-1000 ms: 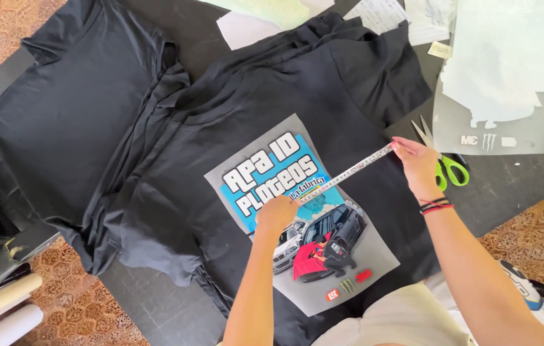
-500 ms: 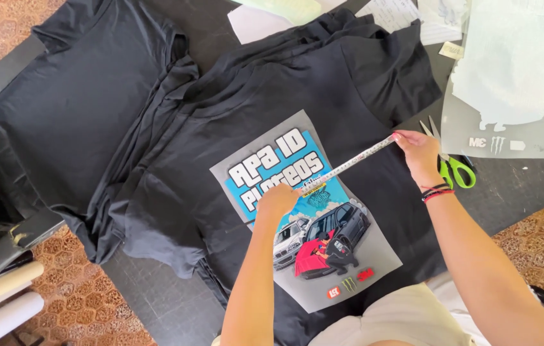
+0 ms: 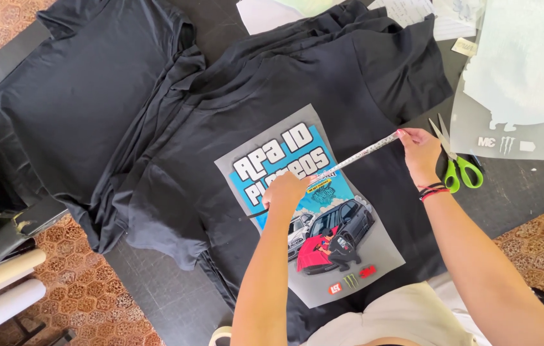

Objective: The person positions a printed graphic on a black t-shirt, measures its placement with a tape measure, and secures it with tape. The process is repeated for a second t-shirt.

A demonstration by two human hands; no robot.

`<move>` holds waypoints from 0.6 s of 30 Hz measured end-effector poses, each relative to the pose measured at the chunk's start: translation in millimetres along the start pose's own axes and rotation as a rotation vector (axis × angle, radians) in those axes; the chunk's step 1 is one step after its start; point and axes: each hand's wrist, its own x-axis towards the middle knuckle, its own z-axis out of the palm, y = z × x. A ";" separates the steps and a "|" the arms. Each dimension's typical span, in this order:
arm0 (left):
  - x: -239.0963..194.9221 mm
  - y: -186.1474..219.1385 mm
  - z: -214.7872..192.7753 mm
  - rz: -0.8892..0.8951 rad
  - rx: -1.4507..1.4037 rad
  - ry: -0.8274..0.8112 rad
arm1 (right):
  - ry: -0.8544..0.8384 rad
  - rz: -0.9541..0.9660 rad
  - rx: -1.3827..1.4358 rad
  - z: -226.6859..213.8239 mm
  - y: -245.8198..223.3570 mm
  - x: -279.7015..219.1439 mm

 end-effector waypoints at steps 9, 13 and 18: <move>-10.1 3.0 -4.8 0.036 -0.012 0.032 | 0.238 -0.301 -0.205 -13.7 -32.5 -43.9; -21.3 2.7 -10.4 0.054 -0.017 0.044 | 0.200 -0.429 -0.224 1.3 -31.3 -89.0; -10.7 -1.2 -1.5 0.087 -0.015 0.058 | -0.255 -0.099 -0.291 21.3 -52.8 -135.6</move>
